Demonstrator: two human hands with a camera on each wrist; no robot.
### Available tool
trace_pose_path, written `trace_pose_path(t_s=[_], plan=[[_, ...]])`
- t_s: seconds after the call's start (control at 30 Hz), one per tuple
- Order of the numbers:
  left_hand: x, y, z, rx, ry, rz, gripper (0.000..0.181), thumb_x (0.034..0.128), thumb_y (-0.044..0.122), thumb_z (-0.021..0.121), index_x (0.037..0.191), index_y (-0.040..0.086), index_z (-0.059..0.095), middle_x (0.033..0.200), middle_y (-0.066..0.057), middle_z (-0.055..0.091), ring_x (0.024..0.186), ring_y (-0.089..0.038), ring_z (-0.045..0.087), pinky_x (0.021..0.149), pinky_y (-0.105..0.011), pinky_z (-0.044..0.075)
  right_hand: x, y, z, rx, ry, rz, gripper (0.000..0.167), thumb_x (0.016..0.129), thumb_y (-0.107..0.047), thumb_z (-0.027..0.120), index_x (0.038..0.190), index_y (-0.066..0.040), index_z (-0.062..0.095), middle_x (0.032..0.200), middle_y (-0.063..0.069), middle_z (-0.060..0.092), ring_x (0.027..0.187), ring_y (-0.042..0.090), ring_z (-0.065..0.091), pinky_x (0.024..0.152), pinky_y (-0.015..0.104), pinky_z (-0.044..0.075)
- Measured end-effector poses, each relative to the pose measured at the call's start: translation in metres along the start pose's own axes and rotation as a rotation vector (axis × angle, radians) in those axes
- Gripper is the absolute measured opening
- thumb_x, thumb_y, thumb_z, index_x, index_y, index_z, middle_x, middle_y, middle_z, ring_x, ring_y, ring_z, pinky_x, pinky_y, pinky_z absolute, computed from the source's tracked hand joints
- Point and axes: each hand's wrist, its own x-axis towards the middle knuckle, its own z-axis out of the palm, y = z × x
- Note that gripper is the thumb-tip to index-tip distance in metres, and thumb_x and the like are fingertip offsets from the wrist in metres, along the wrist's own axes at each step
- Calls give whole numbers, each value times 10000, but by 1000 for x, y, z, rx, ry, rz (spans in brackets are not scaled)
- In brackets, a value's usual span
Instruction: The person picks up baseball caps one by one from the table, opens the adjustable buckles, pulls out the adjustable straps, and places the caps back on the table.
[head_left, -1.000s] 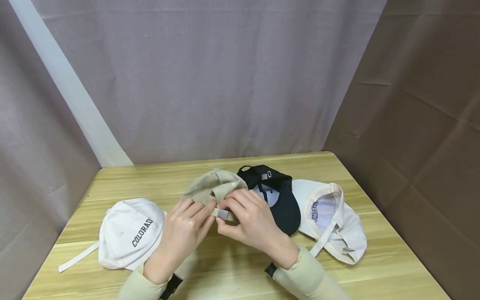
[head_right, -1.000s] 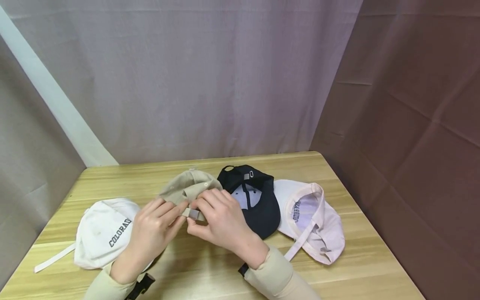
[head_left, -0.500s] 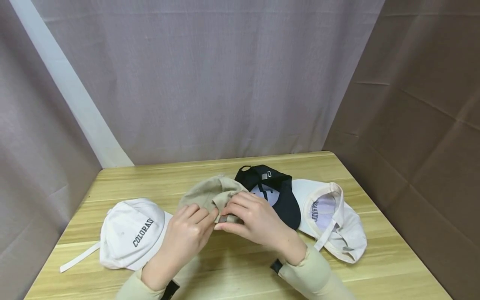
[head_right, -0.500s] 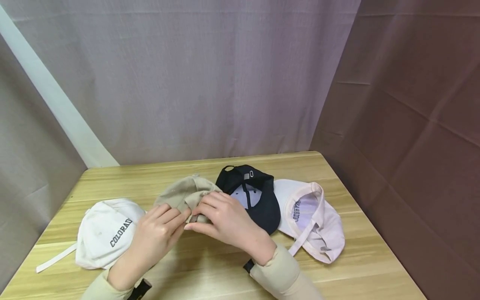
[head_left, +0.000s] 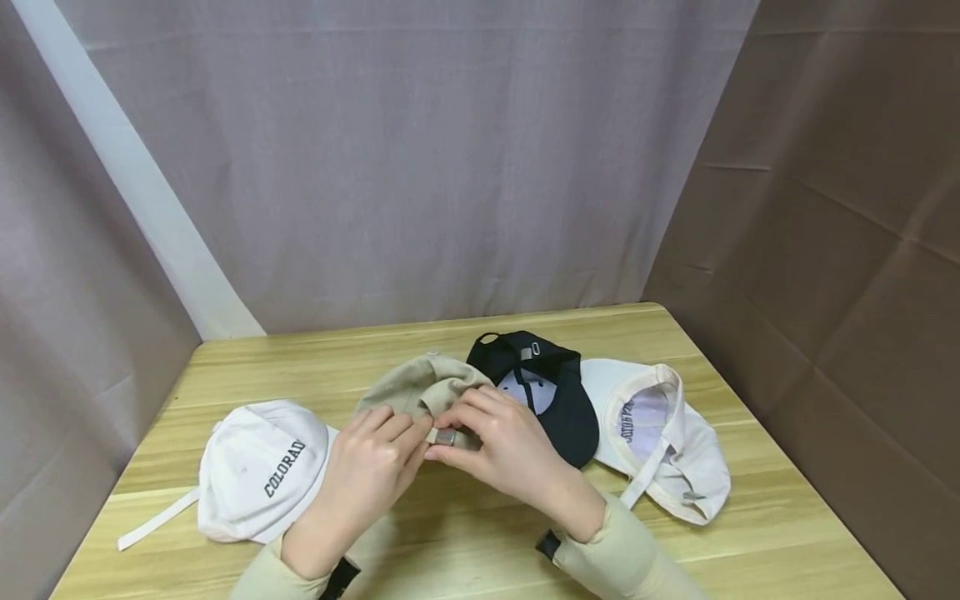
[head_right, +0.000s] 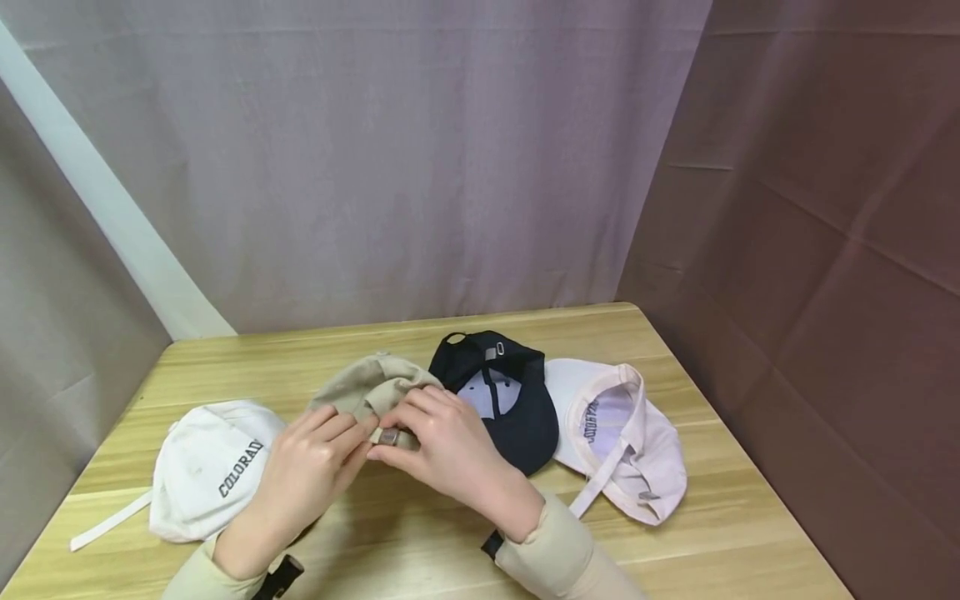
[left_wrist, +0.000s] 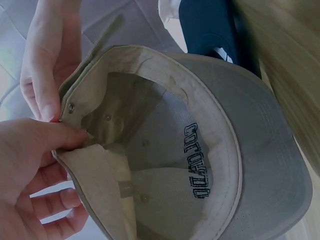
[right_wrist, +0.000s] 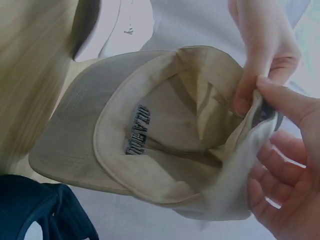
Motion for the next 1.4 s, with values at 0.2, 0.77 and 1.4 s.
trace_pose_path(t_s=[0.2,0.77,1.4], plan=[[-2,1,-3,8,1,-7,280,790,124,757,1067,85,777,776,20,670,663,-186,502,606,-311,439,0,-5,-1,-13,-36,55,230,820,-329,812,907,-179,662,869,-106,593,850,78,563,772,251,484],[-13,2,-2,-37,29,-48,245,829,134,679,1037,44,773,748,13,649,663,-186,527,617,-319,461,-6,4,-5,165,-34,35,271,870,-395,789,1001,-167,726,979,-103,676,901,35,603,793,185,488],[-3,5,-7,40,116,-87,264,954,188,561,1028,42,768,717,-7,649,646,-209,538,562,-321,431,-4,0,-3,62,171,-31,238,852,-328,823,954,-127,747,944,-36,693,873,147,649,782,301,531]])
